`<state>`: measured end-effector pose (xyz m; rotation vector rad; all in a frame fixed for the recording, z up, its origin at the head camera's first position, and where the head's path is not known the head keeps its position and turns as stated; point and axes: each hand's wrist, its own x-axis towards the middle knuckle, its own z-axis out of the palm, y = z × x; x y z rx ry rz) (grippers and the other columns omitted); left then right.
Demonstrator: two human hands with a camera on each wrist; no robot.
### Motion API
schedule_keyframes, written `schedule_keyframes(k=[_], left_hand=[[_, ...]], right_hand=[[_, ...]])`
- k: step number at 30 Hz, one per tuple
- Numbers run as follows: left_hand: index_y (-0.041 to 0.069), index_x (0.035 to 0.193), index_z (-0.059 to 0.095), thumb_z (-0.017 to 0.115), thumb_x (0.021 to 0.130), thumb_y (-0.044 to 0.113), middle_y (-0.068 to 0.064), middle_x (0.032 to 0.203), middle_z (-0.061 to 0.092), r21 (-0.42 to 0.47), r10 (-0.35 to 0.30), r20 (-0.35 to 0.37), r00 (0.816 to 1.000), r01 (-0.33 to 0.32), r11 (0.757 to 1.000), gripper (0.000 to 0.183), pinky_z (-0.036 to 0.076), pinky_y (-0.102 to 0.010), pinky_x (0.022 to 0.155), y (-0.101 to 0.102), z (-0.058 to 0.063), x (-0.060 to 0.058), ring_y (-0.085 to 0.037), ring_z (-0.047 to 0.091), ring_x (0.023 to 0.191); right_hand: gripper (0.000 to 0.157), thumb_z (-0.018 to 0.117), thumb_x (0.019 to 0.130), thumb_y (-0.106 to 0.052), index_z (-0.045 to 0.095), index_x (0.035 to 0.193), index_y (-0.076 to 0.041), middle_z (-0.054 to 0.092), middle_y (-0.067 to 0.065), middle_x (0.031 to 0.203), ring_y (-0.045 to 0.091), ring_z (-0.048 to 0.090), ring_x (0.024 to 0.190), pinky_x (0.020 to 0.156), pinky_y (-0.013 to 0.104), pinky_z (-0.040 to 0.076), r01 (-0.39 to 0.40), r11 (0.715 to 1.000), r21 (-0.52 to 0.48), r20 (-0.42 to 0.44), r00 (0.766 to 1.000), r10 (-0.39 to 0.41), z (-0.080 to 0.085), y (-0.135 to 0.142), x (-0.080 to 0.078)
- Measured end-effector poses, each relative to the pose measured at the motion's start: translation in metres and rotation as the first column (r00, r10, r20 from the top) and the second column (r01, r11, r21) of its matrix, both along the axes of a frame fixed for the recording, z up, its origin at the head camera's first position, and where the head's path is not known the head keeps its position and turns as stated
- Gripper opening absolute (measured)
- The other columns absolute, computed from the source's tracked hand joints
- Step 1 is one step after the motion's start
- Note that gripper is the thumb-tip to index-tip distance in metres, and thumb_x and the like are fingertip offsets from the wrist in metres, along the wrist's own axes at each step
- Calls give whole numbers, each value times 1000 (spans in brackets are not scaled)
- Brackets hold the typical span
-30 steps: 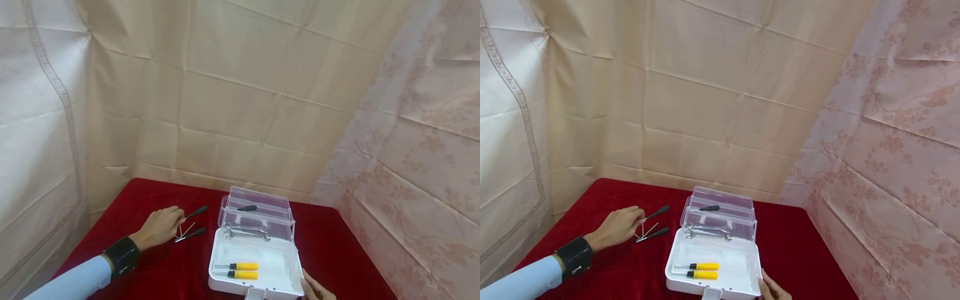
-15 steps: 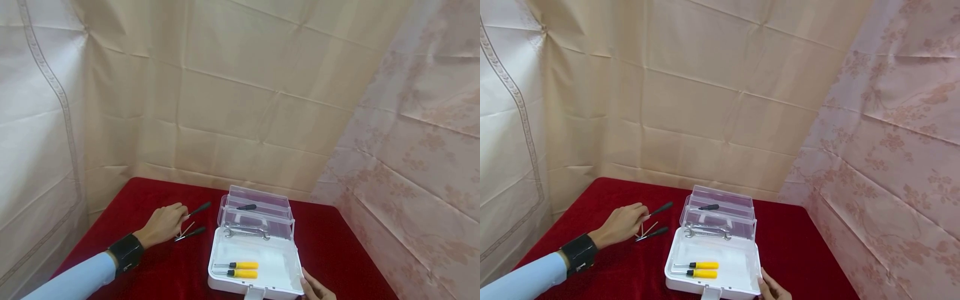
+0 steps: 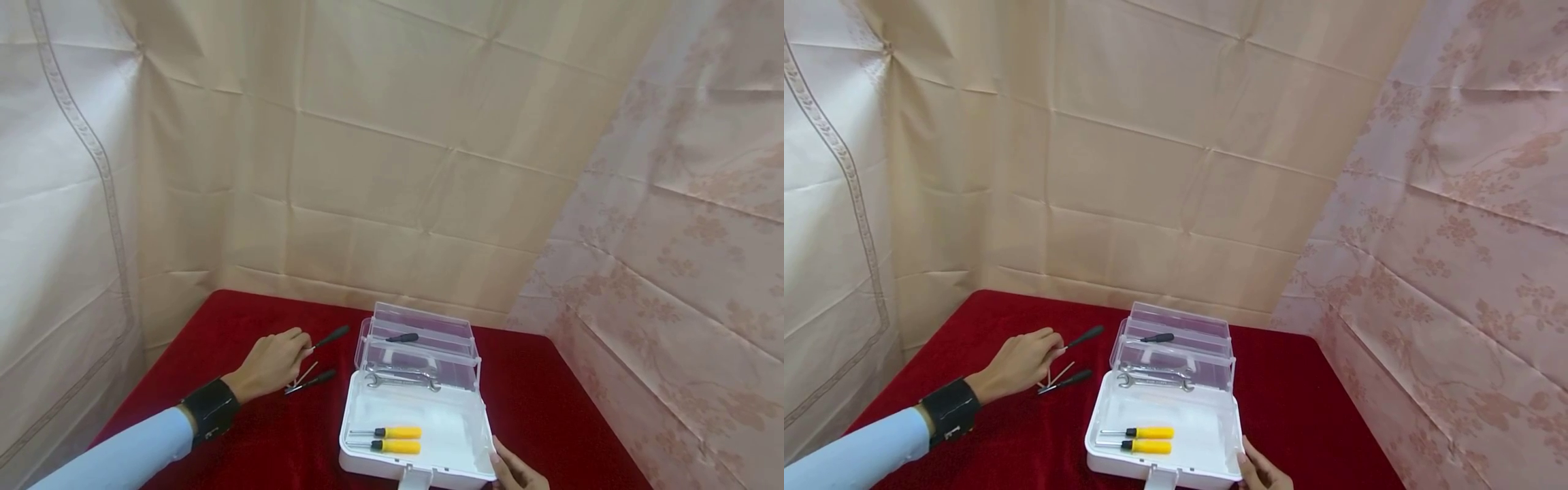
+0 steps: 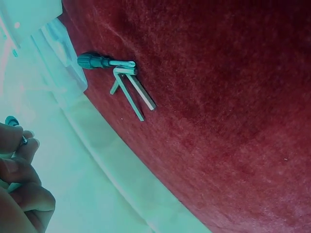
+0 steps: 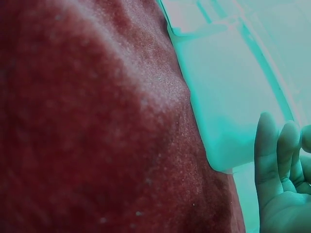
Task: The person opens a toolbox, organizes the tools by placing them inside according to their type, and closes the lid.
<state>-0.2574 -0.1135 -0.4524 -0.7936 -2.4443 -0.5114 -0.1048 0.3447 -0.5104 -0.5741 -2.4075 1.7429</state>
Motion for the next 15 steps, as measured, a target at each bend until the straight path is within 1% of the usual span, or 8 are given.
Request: schedule_keyframes(k=[4, 7, 9, 11, 12, 15], left_hand=[[9, 92, 69, 77, 90, 8, 6, 77, 52, -3, -2, -3, 1000, 2, 1000, 9, 40, -19, 53, 1, 2, 0, -2, 42, 60], [9, 92, 69, 77, 90, 8, 6, 77, 52, -1, -1, 2, 1000, 1, 1000, 8, 41, -19, 53, 2, 3, 1, -2, 42, 60], [9, 92, 69, 77, 90, 7, 6, 78, 52, 2, -2, 3, 1000, 2, 1000, 8, 40, -18, 52, 2, 4, 1, -2, 42, 60], [9, 93, 69, 77, 90, 7, 5, 78, 52, 5, -2, -3, 1000, 2, 1000, 8, 40, -18, 52, 3, 5, 0, -2, 42, 60], [9, 93, 69, 77, 90, 7, 5, 78, 52, 9, -3, -7, 1000, 3, 1000, 9, 40, -18, 52, 3, 5, 0, -2, 42, 60], [8, 93, 69, 77, 90, 7, 5, 79, 53, 16, -5, -21, 1000, 6, 1000, 9, 41, -18, 52, 5, 7, 0, -2, 42, 60]], right_hand=[[84, 81, 82, -51, 55, 143, 2, 66, 10, 80, 19, 57, 64, 52, 28, 48, 4, 1000, -8, -5, 1000, -4, 0, 0, 0], [84, 80, 83, -51, 54, 143, 3, 67, 10, 81, 20, 58, 66, 52, 29, 49, -7, 1000, -1, -10, 1000, 7, 0, 0, 0], [81, 79, 84, -49, 55, 143, 3, 67, 11, 81, 20, 58, 66, 52, 29, 50, -10, 1000, -5, -14, 1000, 10, 0, 0, 1], [82, 79, 85, -49, 54, 143, 3, 67, 11, 81, 20, 57, 66, 52, 29, 49, -16, 1000, -5, -17, 1000, 16, 0, 0, 1], [82, 79, 84, -48, 54, 143, 3, 67, 11, 81, 20, 57, 65, 51, 29, 49, -14, 1000, -15, -20, 1000, 14, 0, 1, 1], [89, 81, 79, -53, 55, 142, 3, 67, 12, 81, 19, 57, 64, 51, 28, 49, -14, 999, -36, -27, 1000, 13, -1, 1, 1]])
